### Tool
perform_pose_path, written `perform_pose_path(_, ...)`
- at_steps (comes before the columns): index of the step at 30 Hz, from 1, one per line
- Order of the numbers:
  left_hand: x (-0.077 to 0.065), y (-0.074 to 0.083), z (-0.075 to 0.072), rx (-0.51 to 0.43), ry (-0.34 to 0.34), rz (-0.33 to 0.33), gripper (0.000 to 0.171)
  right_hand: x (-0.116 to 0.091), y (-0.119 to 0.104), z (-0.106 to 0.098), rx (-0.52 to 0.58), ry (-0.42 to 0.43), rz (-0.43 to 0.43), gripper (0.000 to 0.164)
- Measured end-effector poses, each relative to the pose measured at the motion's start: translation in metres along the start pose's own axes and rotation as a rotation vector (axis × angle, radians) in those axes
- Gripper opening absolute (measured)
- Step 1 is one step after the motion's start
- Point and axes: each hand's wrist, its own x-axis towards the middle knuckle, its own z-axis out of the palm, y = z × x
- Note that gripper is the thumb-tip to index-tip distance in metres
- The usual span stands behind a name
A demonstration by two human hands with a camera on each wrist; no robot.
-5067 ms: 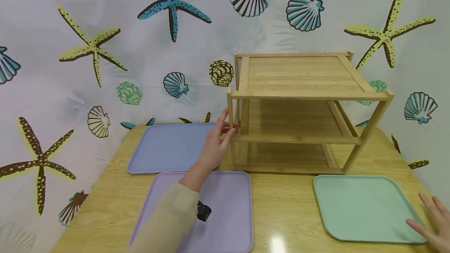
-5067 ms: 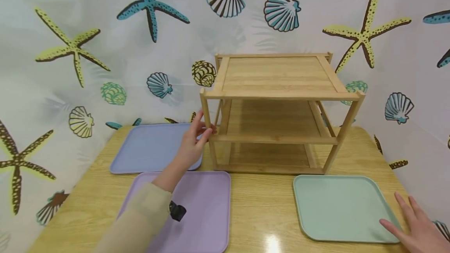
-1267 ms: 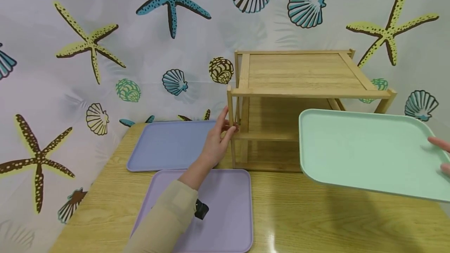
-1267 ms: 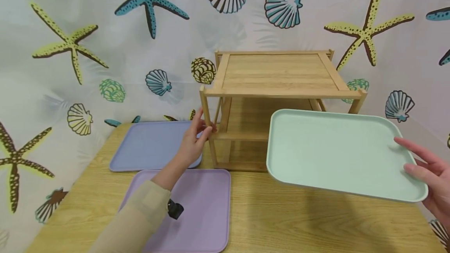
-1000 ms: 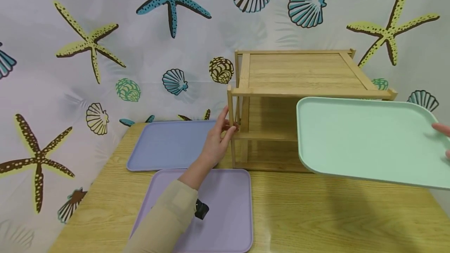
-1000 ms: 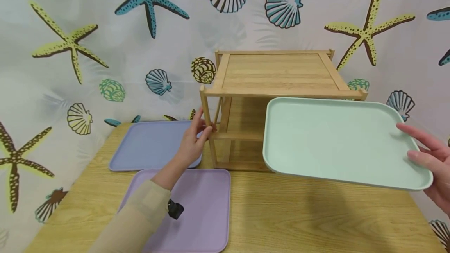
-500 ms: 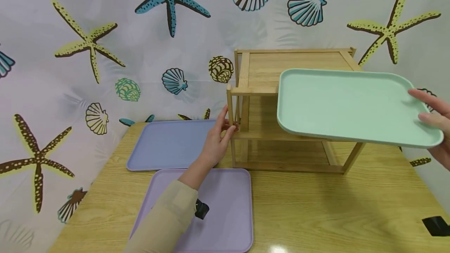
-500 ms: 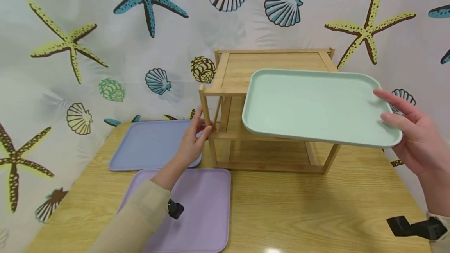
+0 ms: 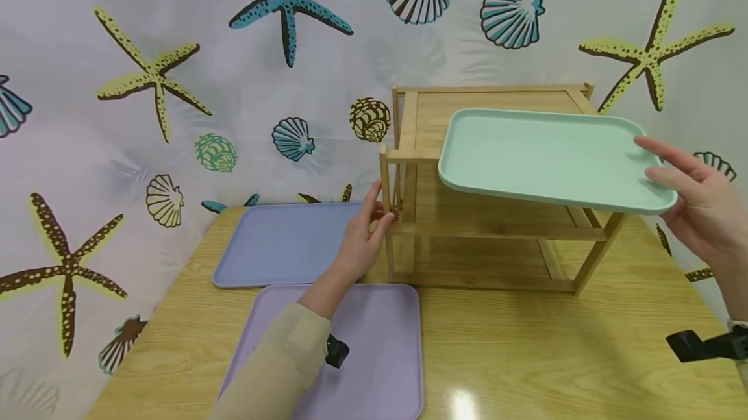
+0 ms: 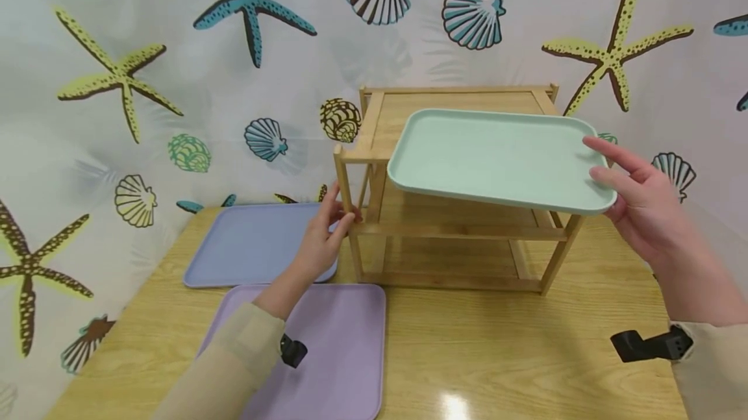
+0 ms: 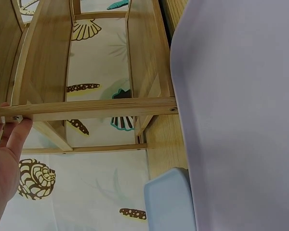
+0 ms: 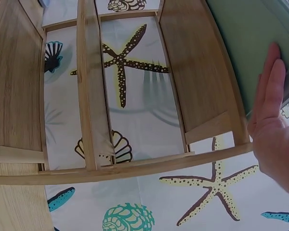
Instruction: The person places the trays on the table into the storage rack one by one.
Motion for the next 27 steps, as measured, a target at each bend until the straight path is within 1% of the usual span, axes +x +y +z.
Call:
perform_pose_path(3, 0.0, -0.001, 0.001, 0.011, -0.003, 0.0, 0.06, 0.004, 0.001, 0.004, -0.03, 0.021, 0.025, 0.042)
perform_pose_path(9, 0.0, -0.002, 0.002, 0.023, -0.004, 0.018, 0.06, 0.009, 0.003, 0.013, -0.105, 0.1, 0.077, 0.041)
perform_pose_path(11, 0.0, -0.002, 0.002, 0.024, -0.003, 0.026, 0.06, 0.009, 0.002, 0.016, -0.146, 0.123, 0.089, 0.041)
perform_pose_path(15, 0.001, -0.003, 0.002, 0.031, 0.0, 0.034, 0.06, 0.01, 0.0, 0.019, -0.194, 0.128, 0.1, 0.042)
perform_pose_path(19, 0.001, -0.003, 0.002, 0.02, -0.004, 0.016, 0.06, 0.012, -0.002, 0.022, -0.319, 0.133, 0.105, 0.041)
perform_pose_path(22, 0.0, -0.001, 0.002, 0.012, -0.008, -0.005, 0.06, 0.014, -0.004, 0.025, -0.434, 0.14, 0.106, 0.044)
perform_pose_path(23, 0.0, -0.001, 0.002, 0.013, -0.009, -0.01, 0.06, 0.015, -0.005, 0.026, -0.462, 0.14, 0.107, 0.048)
perform_pose_path(26, 0.0, -0.001, 0.001, 0.024, -0.008, -0.014, 0.06, 0.016, -0.005, 0.027, -0.512, 0.141, 0.109, 0.057)
perform_pose_path(27, 0.0, -0.001, 0.001, 0.028, -0.008, -0.012, 0.06, 0.016, -0.005, 0.027, -0.508, 0.139, 0.107, 0.058)
